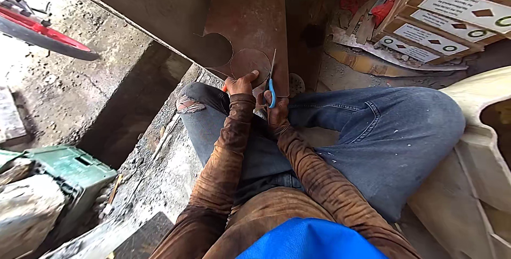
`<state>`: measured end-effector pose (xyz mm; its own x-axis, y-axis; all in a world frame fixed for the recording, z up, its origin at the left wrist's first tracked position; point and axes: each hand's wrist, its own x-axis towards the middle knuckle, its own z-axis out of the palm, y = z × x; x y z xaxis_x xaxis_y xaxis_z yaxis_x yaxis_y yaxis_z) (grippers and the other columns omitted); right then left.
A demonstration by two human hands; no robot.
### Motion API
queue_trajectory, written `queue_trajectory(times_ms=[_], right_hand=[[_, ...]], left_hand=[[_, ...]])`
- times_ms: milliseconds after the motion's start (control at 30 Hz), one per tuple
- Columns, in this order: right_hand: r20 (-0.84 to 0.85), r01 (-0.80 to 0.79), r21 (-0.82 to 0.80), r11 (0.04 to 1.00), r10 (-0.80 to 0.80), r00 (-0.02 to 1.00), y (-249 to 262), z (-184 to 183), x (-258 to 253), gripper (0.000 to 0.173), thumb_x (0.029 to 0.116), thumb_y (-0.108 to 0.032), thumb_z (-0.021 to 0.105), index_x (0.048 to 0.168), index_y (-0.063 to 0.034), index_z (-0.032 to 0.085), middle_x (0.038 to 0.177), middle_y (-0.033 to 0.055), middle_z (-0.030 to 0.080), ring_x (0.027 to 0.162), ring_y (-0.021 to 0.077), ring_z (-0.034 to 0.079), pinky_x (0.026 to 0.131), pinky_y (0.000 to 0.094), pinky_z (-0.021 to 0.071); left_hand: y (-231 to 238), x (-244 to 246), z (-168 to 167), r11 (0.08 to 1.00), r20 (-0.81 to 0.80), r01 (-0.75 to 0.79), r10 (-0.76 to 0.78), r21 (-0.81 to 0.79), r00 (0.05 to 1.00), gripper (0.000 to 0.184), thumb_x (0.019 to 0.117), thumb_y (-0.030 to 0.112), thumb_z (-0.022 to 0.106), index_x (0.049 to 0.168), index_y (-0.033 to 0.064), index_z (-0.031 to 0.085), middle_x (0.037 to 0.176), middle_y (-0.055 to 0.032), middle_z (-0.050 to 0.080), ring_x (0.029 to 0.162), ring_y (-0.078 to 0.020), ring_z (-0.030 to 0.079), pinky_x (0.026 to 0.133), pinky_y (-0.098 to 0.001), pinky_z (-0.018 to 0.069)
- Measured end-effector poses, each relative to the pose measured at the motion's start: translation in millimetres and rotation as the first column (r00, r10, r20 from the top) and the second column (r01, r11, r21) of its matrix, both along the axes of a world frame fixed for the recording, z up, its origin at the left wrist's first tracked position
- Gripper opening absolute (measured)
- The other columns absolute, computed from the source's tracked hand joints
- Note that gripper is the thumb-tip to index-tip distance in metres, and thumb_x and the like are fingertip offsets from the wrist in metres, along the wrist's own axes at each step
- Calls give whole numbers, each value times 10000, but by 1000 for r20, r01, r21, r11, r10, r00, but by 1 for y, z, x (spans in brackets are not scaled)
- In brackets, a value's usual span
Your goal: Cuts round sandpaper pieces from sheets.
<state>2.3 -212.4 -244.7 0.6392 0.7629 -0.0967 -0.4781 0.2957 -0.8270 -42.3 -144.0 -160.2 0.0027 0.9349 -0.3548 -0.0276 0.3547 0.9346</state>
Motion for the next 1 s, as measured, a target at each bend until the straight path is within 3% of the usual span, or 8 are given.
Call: queue_trajectory(times_ms=[167, 300, 467, 600, 667, 767, 900, 1000], right_hand=[[52, 29, -60, 998, -26, 998, -2, -1, -1, 310, 908, -330, 752, 1081, -89, 665, 798, 13, 696, 701, 121, 667, 683, 312, 584], [43, 10, -59, 998, -8, 999, -4, 1, 0, 317, 901, -231, 766, 1140, -67, 639, 849, 8, 706, 740, 98, 675, 736, 289, 595], [40, -13, -115, 993, 18, 999, -9, 1, 4, 271, 888, -218, 788, 1067, -61, 658, 764, 14, 679, 636, 94, 636, 612, 273, 563], [33, -19, -78, 997, 21, 999, -12, 1, 6, 251, 884, -179, 795, 1060, -51, 670, 761, 20, 681, 638, 95, 632, 623, 270, 562], [31, -15, -70, 997, 18, 999, -11, 0, 6, 218, 886, -153, 790, 1037, -41, 680, 750, 16, 687, 639, 85, 640, 636, 262, 571], [-79, -126, -84, 989, 119, 990, -10, 0, 3, 257, 956, -211, 718, 1126, -36, 637, 773, 52, 685, 674, 134, 657, 679, 312, 581], [-281, -379, -176, 909, 323, 904, -24, 32, -10, 405, 1063, -366, 477, 1290, -31, 496, 843, 102, 663, 785, 220, 685, 737, 378, 592], [-310, -473, -273, 838, 389, 868, -49, 57, -17, 393, 1094, -338, 453, 1219, 22, 545, 805, 103, 670, 755, 215, 687, 710, 357, 594]], left_hand=[[11, 8, -2, 997, 73, -79, 79, -9, 994, 521, 748, -94, 806, 1182, 76, 572, 1052, -118, 701, 909, -248, 717, 766, -454, 630], [16, 11, 0, 993, 76, -121, 120, 4, 990, 502, 745, -117, 790, 1160, 49, 561, 1027, -130, 705, 897, -252, 722, 762, -462, 631], [17, 8, 1, 993, 71, -115, 113, 20, 991, 525, 746, -118, 788, 1182, 43, 547, 1039, -136, 702, 896, -253, 723, 760, -465, 633], [13, 5, 0, 996, 48, -79, 77, 35, 996, 523, 752, -84, 798, 1200, 63, 573, 1066, -121, 696, 913, -242, 713, 765, -457, 627], [19, 8, -1, 992, 81, -122, 121, 10, 989, 525, 727, -137, 787, 1168, 28, 557, 1027, -150, 699, 884, -259, 721, 745, -466, 633], [28, 5, -7, 990, 58, -138, 140, -34, 989, 551, 717, -157, 772, 1194, 2, 547, 1026, -176, 693, 869, -273, 718, 742, -463, 629], [45, -6, -10, 980, -32, -190, 188, -59, 982, 545, 687, -175, 786, 1158, -43, 545, 993, -209, 694, 851, -280, 717, 740, -460, 622], [49, -23, -11, 982, -56, -186, 184, -31, 981, 509, 678, -184, 786, 1114, -44, 565, 959, -192, 703, 830, -260, 722, 723, -446, 629]])
